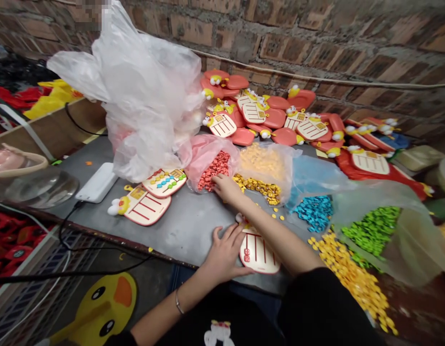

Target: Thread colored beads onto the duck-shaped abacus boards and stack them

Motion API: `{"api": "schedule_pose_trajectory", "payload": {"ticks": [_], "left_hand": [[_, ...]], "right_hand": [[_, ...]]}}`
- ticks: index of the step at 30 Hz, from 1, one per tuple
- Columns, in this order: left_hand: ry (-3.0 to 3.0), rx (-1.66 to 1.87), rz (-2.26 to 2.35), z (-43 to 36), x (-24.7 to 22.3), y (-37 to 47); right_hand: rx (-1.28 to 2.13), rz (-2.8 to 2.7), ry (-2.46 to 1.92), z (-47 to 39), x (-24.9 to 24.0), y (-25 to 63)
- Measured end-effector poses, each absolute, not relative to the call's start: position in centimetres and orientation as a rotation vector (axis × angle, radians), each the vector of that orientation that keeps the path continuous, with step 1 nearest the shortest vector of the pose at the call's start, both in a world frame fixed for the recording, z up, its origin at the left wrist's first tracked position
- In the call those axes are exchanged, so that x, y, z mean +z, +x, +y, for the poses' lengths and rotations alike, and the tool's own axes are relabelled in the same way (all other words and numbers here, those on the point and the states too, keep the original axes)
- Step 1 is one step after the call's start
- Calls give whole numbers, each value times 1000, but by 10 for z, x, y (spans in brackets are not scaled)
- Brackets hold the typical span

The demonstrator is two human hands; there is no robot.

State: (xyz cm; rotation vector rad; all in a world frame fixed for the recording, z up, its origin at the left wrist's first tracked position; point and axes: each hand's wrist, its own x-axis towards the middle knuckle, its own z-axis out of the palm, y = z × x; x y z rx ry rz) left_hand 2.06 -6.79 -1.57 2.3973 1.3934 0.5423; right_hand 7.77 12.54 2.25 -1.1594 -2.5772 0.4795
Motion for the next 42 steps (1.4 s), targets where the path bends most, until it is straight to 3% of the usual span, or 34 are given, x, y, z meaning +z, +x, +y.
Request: {"api": "schedule_pose_trajectory", "payload": {"ticks": [5,12,18,25,33,42], "left_hand": [[2402,533,1396,-67,-14,20],[2442,576,1395,-67,-14,21],[2431,584,1362,-67,-10,21],[2445,548,1410,-68,-8,23],[2468,551,1423,-69,-11,22],[2442,577,1393,-69,-12,22]], "right_hand": [[522,-2537,-1143,131,22,79],[739,-2083,-1082,60,47,195],[580,-2097,-1306,2,35,265],[501,-2272,-1363,6,10,261],[736,-2227,-1262,-13,10,272],[827,-2228,-1030,-4,7,209]]}}
